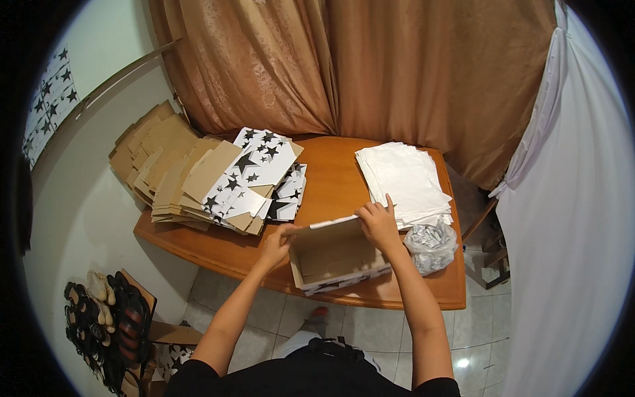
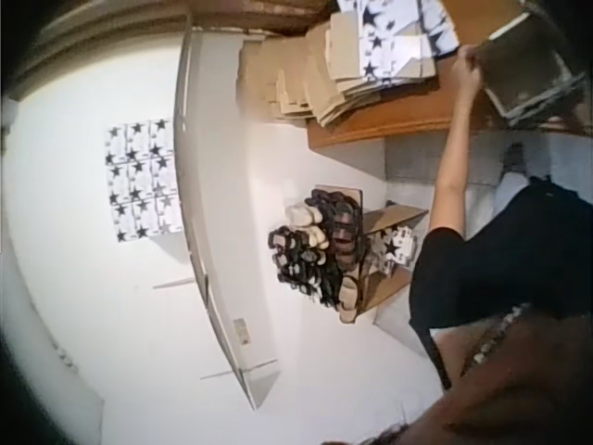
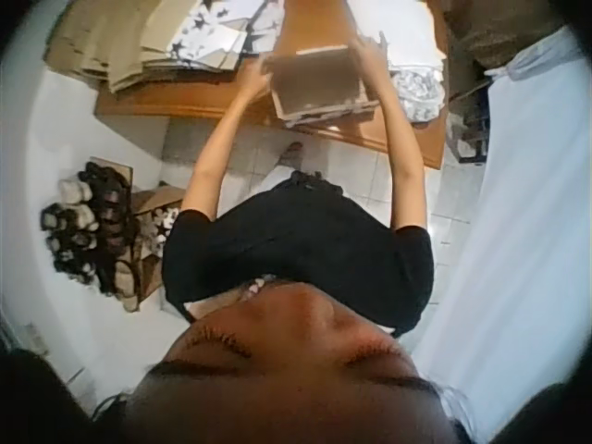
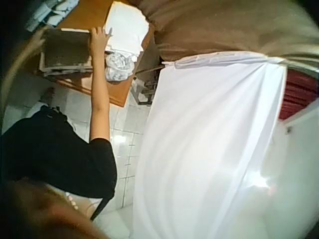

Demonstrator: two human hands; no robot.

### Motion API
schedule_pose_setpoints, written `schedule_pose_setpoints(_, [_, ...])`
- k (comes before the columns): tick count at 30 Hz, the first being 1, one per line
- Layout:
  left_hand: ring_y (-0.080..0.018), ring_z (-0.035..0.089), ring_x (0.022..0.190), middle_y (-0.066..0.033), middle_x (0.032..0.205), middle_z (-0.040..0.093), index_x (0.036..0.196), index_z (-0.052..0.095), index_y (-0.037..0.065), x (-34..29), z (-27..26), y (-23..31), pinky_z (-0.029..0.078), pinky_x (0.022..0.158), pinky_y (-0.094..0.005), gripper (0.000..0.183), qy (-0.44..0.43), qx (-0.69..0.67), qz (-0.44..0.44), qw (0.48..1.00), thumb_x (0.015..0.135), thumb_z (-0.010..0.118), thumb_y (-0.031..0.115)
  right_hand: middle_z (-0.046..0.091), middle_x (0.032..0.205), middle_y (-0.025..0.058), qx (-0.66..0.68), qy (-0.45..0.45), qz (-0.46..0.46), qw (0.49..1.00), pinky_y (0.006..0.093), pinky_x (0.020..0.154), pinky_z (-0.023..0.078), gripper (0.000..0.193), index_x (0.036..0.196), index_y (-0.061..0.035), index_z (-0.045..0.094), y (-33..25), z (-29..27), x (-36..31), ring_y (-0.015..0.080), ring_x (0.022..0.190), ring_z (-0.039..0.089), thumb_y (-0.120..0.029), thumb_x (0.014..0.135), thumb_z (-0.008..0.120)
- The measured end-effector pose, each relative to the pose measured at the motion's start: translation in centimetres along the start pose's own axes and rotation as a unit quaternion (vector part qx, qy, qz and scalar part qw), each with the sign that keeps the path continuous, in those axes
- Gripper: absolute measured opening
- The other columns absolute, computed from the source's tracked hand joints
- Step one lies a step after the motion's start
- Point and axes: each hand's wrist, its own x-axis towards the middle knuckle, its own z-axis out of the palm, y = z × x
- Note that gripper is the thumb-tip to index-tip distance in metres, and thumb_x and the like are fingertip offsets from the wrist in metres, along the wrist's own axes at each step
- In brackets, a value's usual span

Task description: The person folds flat cardboard sheets into shoe boxes by hand, then stacks the assembled shoe boxes on a shelf.

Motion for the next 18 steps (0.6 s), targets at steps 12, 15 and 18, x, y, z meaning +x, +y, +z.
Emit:
schedule_pose_setpoints(12, [-0.033, 0.051, 0.112, -0.0241, 0.125, 0.049, 0.138, 0.025, 0.001, 4.6, -0.1, -8.5, 0.04, 0.095, -0.0388, 0.063, -0.096, 0.118, -0.069, 0.986, 0.087, 0.057, 0.022, 0.059, 0.092, 0.0059, 0.024, 0.048, 0.243, 0.968, 0.0391, 0.078, 0.036, 0.019, 0.097, -0.0116, 0.059, 4.8, 6.4, 6.0, 0.0226, 0.087, 0.056, -0.019, 0.08, 0.062])
schedule_pose_setpoints(15, [-0.0314, 0.058, 0.102, -0.0201, 0.116, 0.058, 0.138, 0.028, 0.002, 5.7, -0.4, -8.2, 0.044, 0.087, -0.0364, 0.055, -0.062, -0.049, -0.223, 0.971, 0.091, 0.051, 0.021, 0.044, 0.126, 0.0159, -0.11, 0.059, 0.16, 0.979, 0.0559, 0.102, 0.022, 0.05, 0.126, -0.0103, 0.046, 4.9, 8.2, 5.9, 0.0347, 0.124, 0.035, -0.015, 0.079, 0.06])
schedule_pose_setpoints(18, [-0.0354, 0.059, 0.101, -0.0243, 0.117, 0.055, 0.134, 0.034, 0.001, 5.3, -0.3, -10.1, 0.047, 0.084, -0.0379, 0.047, -0.106, 0.074, -0.163, 0.978, 0.094, 0.044, 0.023, 0.044, 0.13, 0.0152, 0.011, -0.065, -0.161, 0.985, 0.0513, 0.106, 0.023, 0.05, 0.129, -0.0096, 0.045, 2.5, 11.0, 3.7, 0.0311, 0.128, 0.036, -0.017, 0.08, 0.057])
